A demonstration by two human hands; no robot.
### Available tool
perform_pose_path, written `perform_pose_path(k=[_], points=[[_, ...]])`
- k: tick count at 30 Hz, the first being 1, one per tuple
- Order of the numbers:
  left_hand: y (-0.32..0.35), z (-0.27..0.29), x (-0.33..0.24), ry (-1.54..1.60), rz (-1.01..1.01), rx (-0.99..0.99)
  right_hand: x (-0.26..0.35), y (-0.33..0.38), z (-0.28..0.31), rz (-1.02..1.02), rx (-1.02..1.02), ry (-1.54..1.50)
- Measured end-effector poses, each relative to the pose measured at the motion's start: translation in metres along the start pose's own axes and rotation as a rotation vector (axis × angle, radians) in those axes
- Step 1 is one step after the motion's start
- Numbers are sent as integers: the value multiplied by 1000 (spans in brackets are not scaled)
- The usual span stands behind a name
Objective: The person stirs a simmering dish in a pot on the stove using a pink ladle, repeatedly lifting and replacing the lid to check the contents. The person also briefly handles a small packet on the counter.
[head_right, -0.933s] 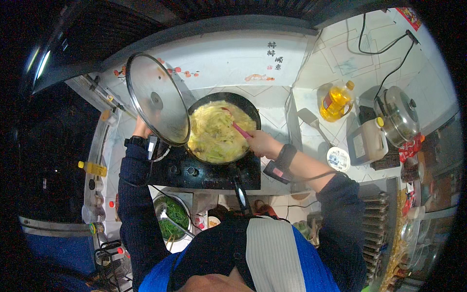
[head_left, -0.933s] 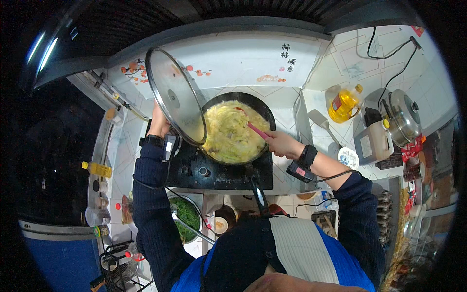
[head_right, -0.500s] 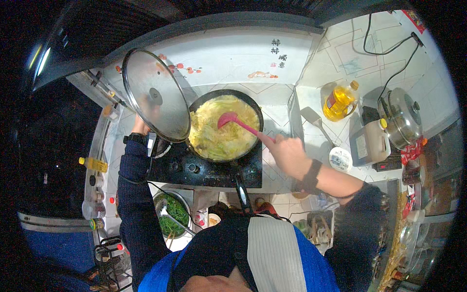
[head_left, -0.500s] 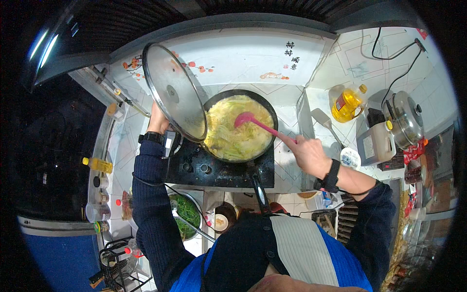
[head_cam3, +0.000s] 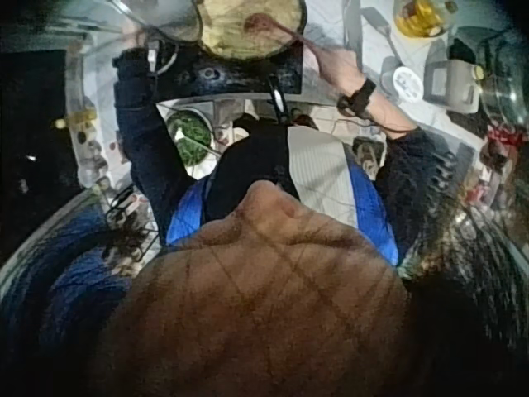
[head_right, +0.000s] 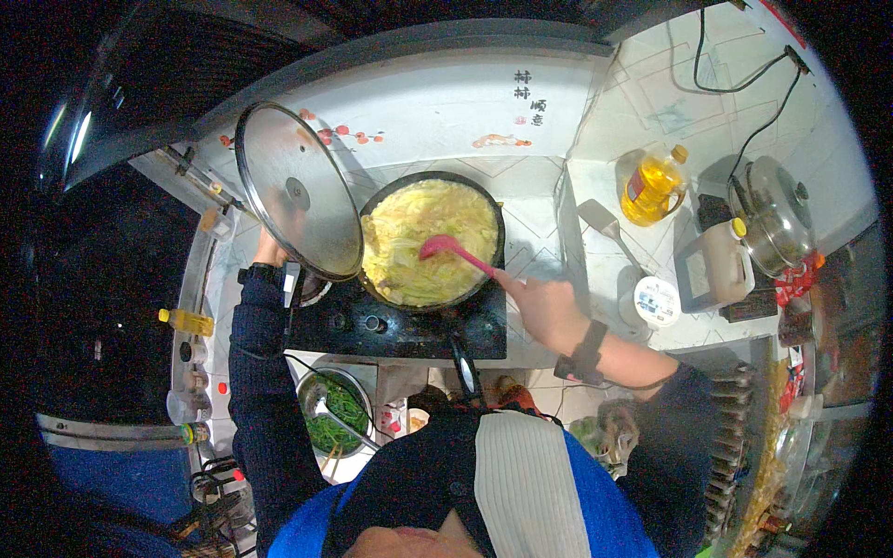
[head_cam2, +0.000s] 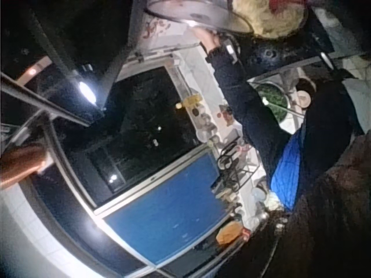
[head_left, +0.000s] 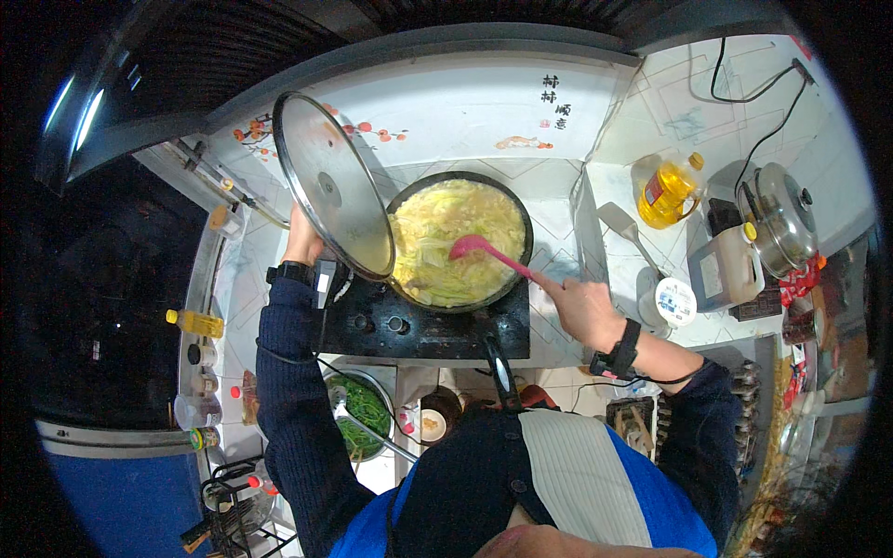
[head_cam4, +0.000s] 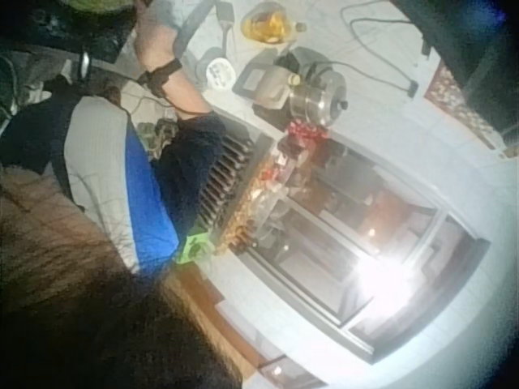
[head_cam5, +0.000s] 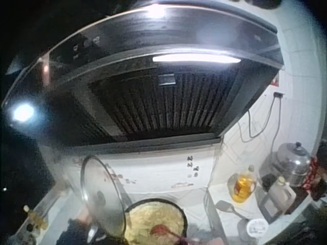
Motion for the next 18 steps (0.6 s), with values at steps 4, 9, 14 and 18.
perform_pose_path(k=[4,9,14,18], points=[[2,11,-1,-62,-23,32,-6,-33,12,4,-245,-132],[5,18,1,-28,-78,19,20,-115,-21,-53,-227,-224],[4,32,2,-141,-127,38,53,-132,-45,5,-133,-246],[4,42,2,-170,-76,21,64,-115,-44,190,-212,-166]])
Point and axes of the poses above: each hand's wrist, its own y-axis away from the middle knuckle, its own z-axis out of the back of the hand, x = y × z, the point moved 3 cm from there along -y, towards the middle knuckle, and after that the axes turned 5 degrees about y, right-handed, at the moved point
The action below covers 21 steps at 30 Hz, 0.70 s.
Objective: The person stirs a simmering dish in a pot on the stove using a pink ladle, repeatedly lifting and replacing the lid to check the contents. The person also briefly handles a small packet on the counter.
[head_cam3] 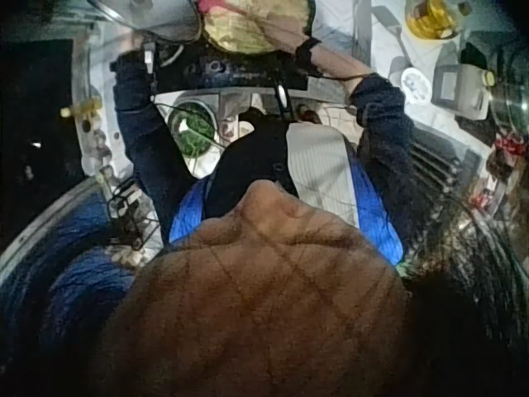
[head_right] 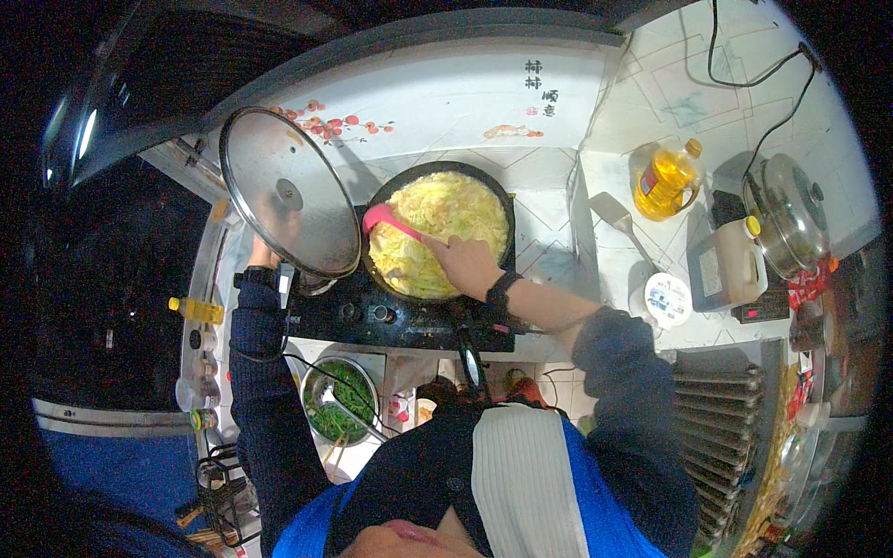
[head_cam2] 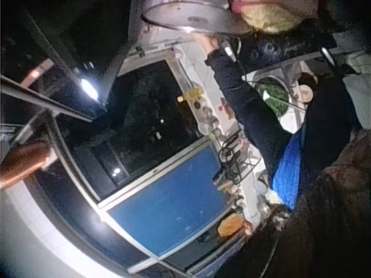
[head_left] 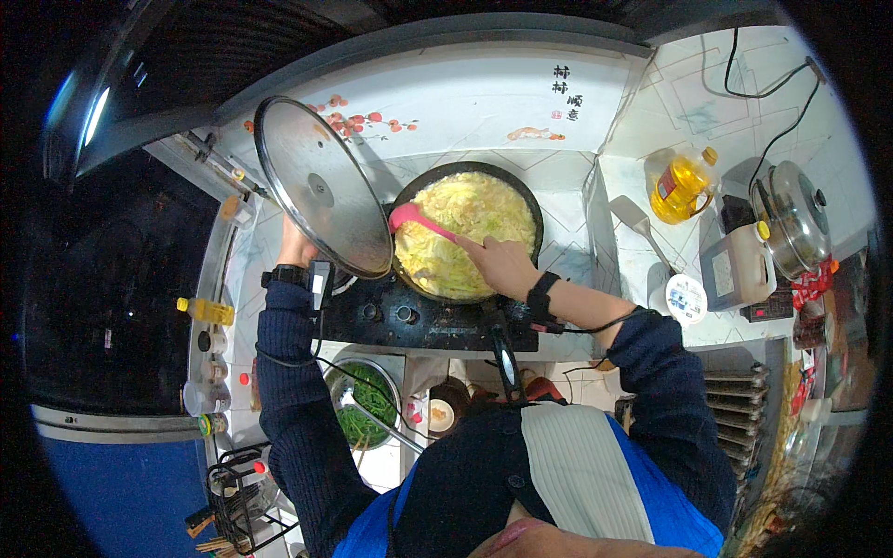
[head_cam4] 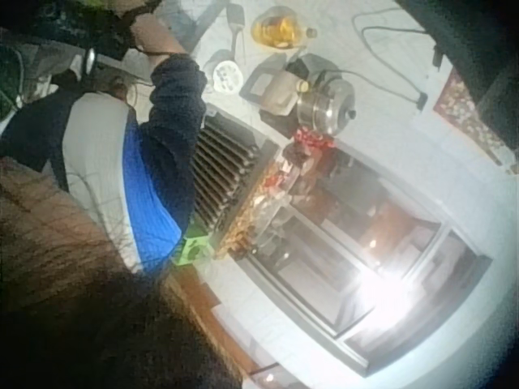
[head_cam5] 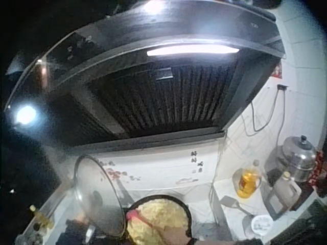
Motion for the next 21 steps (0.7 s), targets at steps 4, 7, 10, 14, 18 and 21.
perform_pose_path(k=[4,7,10,14,18,21], points=[[3,4,-1,-15,22,-5,-22,27,22,277,-25,164],[5,7,-1,-26,35,-11,-56,40,50,348,-54,306],[5,7,1,-29,46,-16,-75,50,72,273,-44,390],[2,3,3,-39,61,-10,-55,53,74,330,-98,297],[-1,-3,1,-38,72,-2,-29,41,51,443,-128,240],[-1,-5,-1,-111,85,-26,-48,36,52,353,-71,235]])
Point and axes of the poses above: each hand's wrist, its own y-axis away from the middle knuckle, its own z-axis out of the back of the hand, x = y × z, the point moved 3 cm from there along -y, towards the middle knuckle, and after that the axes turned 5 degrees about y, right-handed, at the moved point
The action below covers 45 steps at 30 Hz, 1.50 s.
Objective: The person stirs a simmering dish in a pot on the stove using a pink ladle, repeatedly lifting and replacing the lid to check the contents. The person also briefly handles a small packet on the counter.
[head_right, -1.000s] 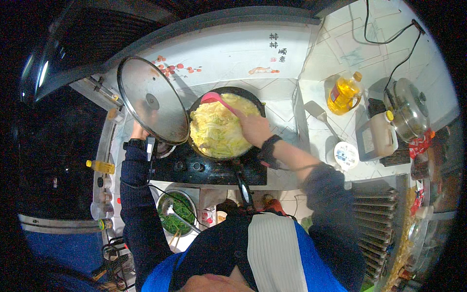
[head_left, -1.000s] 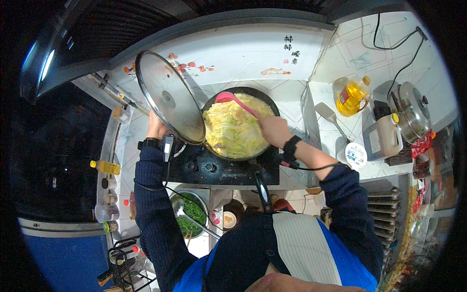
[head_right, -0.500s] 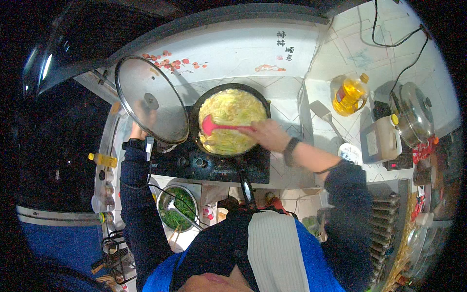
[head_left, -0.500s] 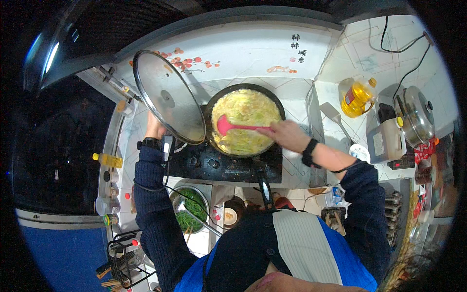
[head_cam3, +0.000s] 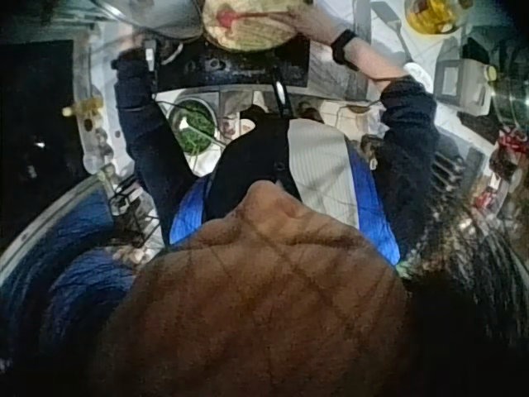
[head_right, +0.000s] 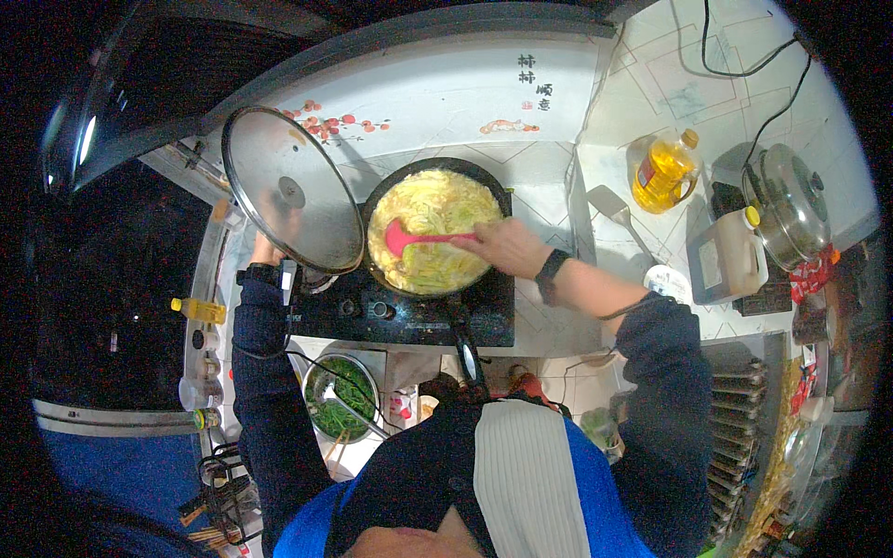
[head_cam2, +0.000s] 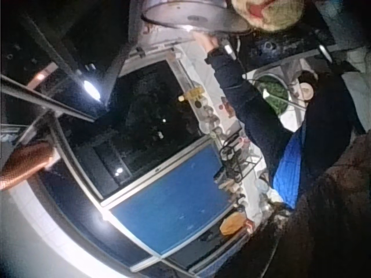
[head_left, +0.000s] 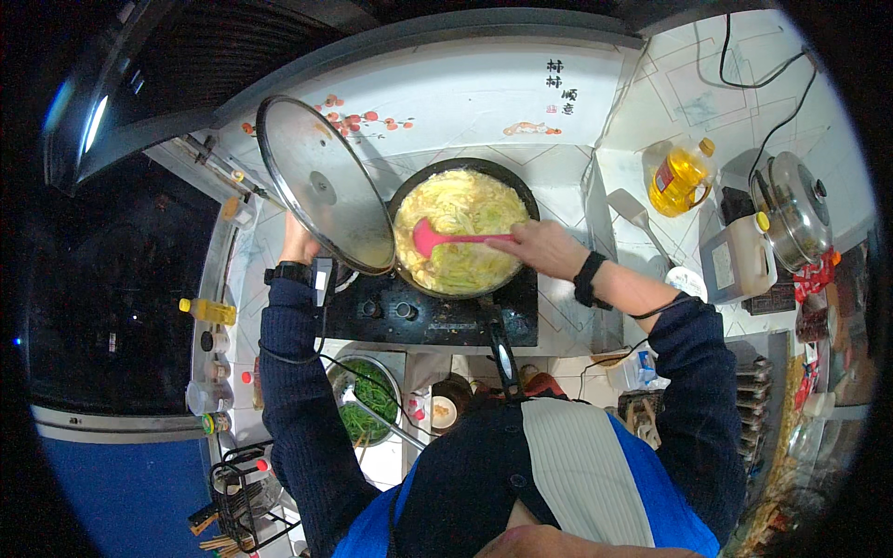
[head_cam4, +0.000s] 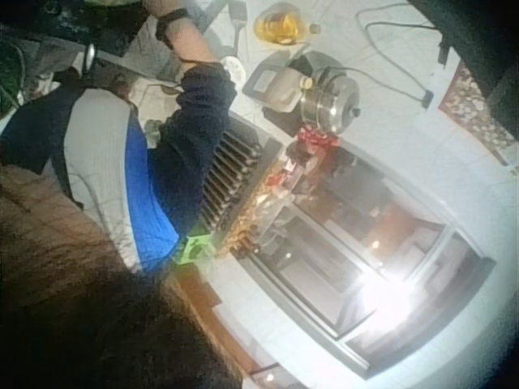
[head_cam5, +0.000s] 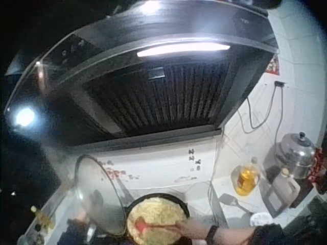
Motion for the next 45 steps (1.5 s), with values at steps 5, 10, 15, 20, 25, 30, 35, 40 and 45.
perform_pose_path(k=[5,10,15,20,25,30,35,40,45], points=[[1,-4,-5,113,8,20,-30,23,22,-54,108,189],[1,-7,-7,136,16,23,-24,52,53,-371,130,-275],[1,-11,-7,160,21,27,16,74,55,-469,334,-633],[6,-17,-11,194,25,38,41,72,23,-441,353,-498],[16,-21,-20,347,122,-5,42,60,-12,-526,241,-465],[23,-30,-31,422,202,-59,41,42,-28,-604,259,-499],[19,-24,-26,454,193,-33,48,33,-13,-511,134,-358],[7,-12,-13,266,-16,43,46,31,10,-314,71,-156],[8,-9,-8,227,5,33,42,36,16,-106,71,-123]])
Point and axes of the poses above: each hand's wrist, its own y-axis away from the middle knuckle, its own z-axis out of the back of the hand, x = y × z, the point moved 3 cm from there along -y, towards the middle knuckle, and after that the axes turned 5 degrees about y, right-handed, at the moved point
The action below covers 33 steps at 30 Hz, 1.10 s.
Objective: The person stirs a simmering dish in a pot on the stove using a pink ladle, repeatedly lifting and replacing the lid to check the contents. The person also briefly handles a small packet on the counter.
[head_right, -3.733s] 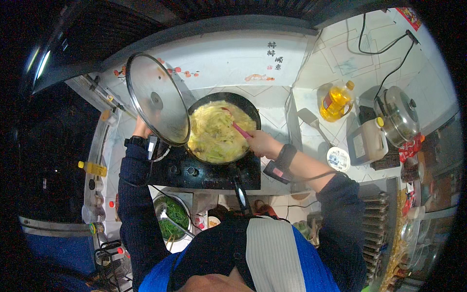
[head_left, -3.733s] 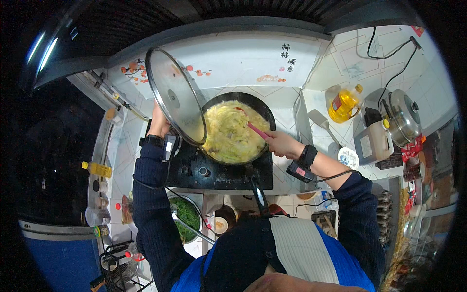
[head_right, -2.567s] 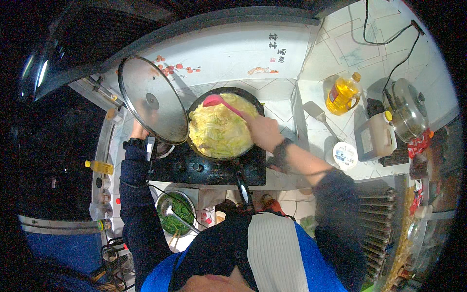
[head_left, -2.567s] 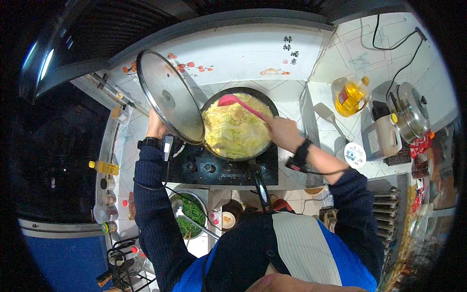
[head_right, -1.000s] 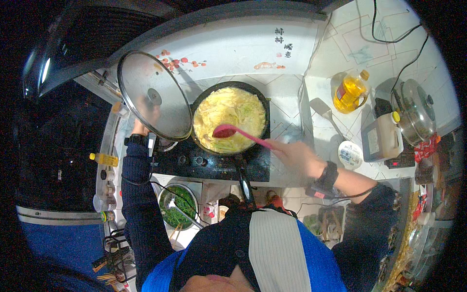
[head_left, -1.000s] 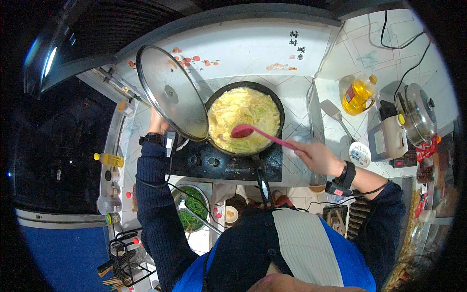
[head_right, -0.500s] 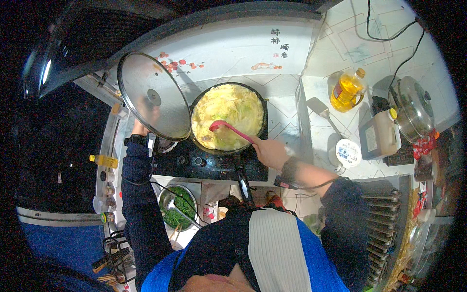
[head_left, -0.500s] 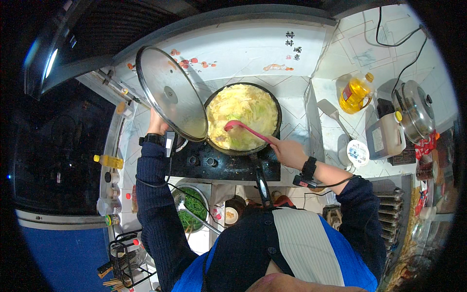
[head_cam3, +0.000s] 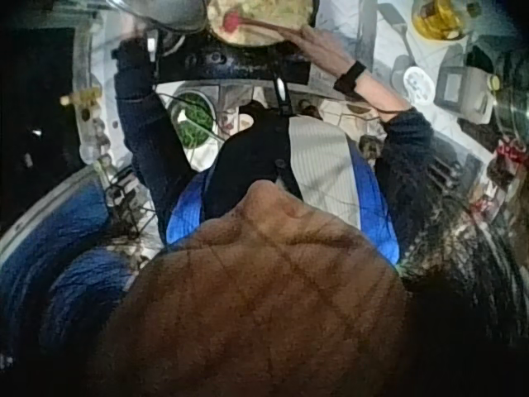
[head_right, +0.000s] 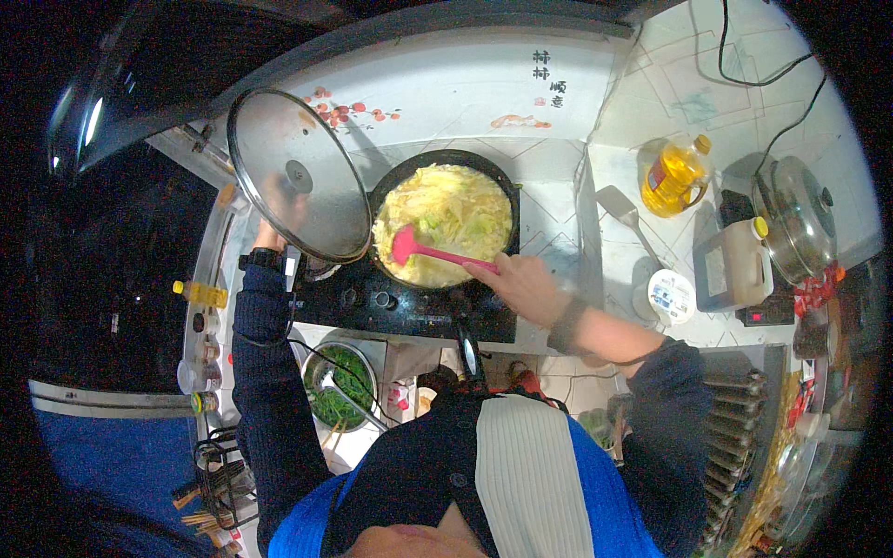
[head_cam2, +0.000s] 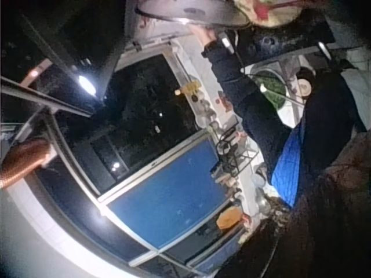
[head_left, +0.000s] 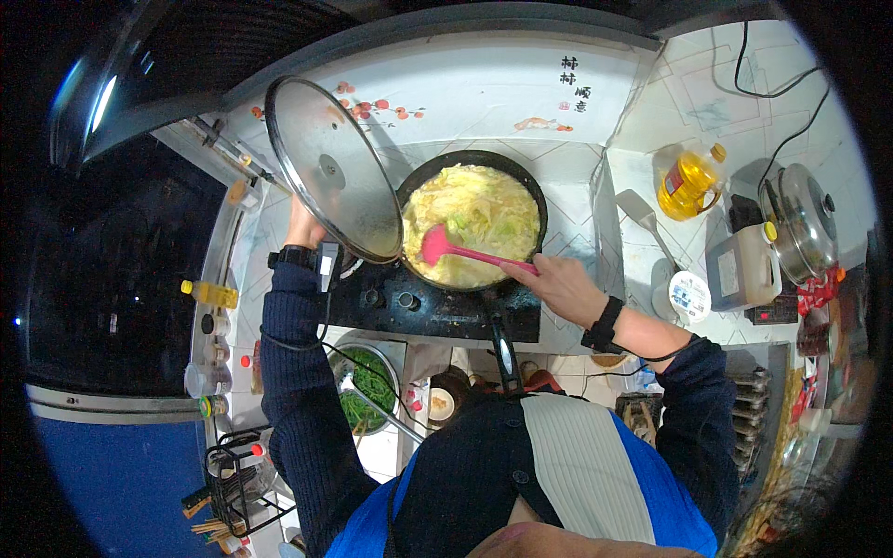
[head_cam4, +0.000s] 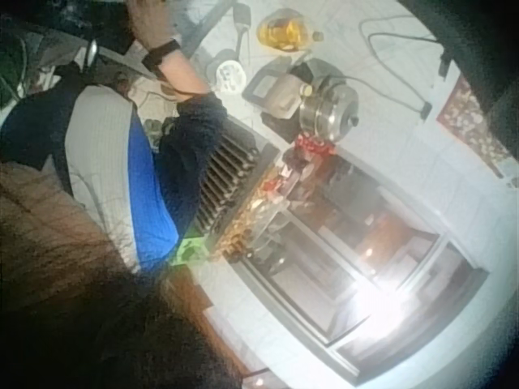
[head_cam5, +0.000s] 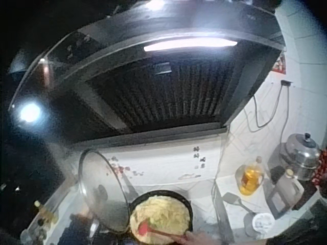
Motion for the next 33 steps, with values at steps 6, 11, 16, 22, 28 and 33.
perform_pose_path(k=[6,11,16,22,28,33], points=[[3,0,-1,-15,10,-13,-30,14,14,-195,43,85],[4,0,0,-30,13,-21,-38,10,19,-325,27,-283],[5,-2,0,-39,16,-25,-21,-13,-13,-404,178,-490],[7,-2,1,-38,20,-35,-14,-22,-32,-404,288,-796],[6,-2,3,-46,21,-41,-27,-8,-15,-760,643,-1497],[5,-1,4,-55,18,-35,-33,3,-3,-775,619,-1473]])
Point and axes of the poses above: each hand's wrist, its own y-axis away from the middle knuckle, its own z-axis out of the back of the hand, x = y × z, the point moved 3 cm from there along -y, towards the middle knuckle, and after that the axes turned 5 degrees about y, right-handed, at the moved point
